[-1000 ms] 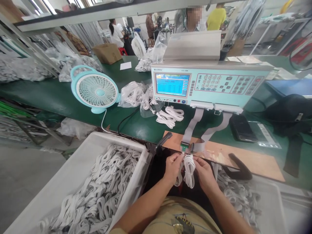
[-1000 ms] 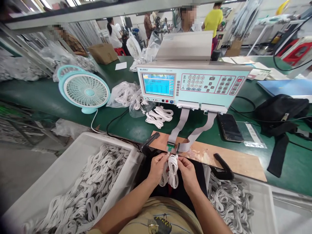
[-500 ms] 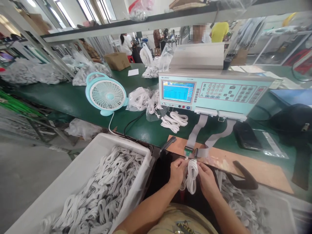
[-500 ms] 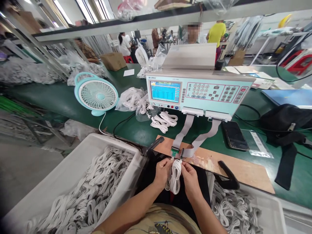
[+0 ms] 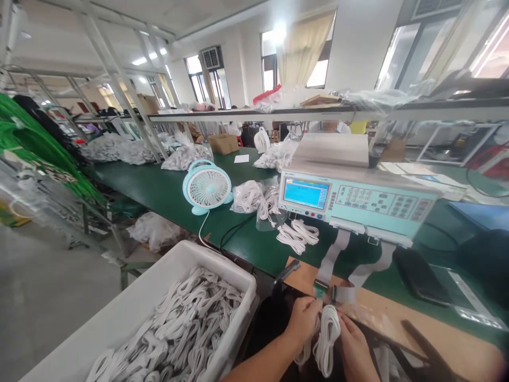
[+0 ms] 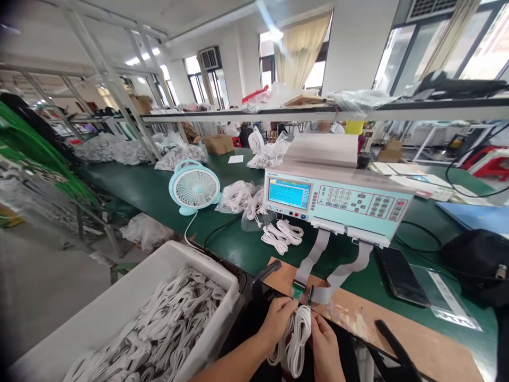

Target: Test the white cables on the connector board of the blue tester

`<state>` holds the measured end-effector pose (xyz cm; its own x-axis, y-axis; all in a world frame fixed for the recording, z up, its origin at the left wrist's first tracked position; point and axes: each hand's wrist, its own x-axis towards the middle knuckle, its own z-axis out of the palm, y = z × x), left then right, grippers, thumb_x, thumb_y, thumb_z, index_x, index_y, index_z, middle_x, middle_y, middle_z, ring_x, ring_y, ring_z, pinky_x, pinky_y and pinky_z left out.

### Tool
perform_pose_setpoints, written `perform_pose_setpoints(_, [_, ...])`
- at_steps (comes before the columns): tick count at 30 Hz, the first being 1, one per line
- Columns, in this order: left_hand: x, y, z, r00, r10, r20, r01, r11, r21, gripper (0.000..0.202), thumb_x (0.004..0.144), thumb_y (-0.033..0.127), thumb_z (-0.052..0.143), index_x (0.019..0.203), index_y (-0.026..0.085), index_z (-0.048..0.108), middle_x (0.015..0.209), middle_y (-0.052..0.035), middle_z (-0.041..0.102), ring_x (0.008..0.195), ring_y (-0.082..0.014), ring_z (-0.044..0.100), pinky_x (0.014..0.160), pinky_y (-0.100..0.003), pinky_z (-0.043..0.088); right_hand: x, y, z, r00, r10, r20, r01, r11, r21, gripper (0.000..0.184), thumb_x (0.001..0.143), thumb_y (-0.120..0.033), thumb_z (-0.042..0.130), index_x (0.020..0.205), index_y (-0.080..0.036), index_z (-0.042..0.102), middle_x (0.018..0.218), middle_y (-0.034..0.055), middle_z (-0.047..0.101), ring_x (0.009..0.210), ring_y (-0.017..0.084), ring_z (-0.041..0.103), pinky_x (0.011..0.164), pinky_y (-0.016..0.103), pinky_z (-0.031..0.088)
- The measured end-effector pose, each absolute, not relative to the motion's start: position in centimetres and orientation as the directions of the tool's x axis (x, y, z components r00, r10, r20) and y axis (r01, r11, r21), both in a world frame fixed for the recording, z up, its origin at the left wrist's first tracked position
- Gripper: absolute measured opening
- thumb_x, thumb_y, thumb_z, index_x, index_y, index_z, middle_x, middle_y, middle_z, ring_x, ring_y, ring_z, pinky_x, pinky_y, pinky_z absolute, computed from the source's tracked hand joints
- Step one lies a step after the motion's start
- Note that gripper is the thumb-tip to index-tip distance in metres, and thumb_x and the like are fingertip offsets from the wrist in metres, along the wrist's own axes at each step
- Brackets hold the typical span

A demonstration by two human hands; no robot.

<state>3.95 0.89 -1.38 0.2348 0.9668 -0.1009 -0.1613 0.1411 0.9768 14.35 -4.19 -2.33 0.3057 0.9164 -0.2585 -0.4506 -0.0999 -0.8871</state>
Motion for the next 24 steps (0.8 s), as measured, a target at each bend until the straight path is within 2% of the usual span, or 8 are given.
perform_pose_setpoints(12, [4.3, 1.0, -2.4, 0.22, 0.974, -0.052, -0.137, 0.084, 0.987, 0.038, 0.072, 0.045, 0.051, 0.049, 0.017, 0.039, 0.051, 0.0038, 0.031, 0.052, -0.0093, 0.029, 0.052, -0.024, 0.024, 13.5, -4.3, -1.4, 0.35, 0.898, -0.267, -0.461, -0.083, -0.883, 0.04, 0.044, -0.042, 0.083, 0.068, -0.016, 0.065, 0.062, 0.0024, 0.063, 0.059, 0.022, 0.058, 0.05, 0.027, 0.046])
perform_pose_setpoints(18, [4.3, 0.9, -2.1, 0.239, 0.97, -0.043, -0.149, 0.081, 0.986, 0.042, 0.073, 0.05, 0.05, 0.05, 0.017, 0.038, 0.051, 0.0041, 0.03, 0.052, -0.0091, 0.028, 0.051, -0.024, 0.023, 13.8, -4.3, -2.3, 0.324, 0.92, -0.219, -0.425, -0.065, -0.903, 0.035, 0.053, -0.043, 0.079, 0.071, -0.016, 0.065, 0.061, 0.0013, 0.061, 0.054, 0.017, 0.052, 0.048, 0.025, 0.041])
perform_pose_setpoints(24, [4.0, 0.7, -2.5, 0.274, 0.96, -0.052, -0.16, 0.098, 0.982, 0.042, 0.074, 0.053, 0.051, 0.055, 0.017, 0.04, 0.053, 0.0047, 0.032, 0.052, -0.0085, 0.028, 0.05, -0.022, 0.023, 13.0, -5.2, -2.5, 0.362, 0.927, -0.098, -0.279, 0.007, -0.96, 0.031, 0.068, -0.046, 0.069, 0.067, -0.016, 0.058, 0.057, -0.0015, 0.052, 0.053, 0.013, 0.042, 0.049, 0.022, 0.035])
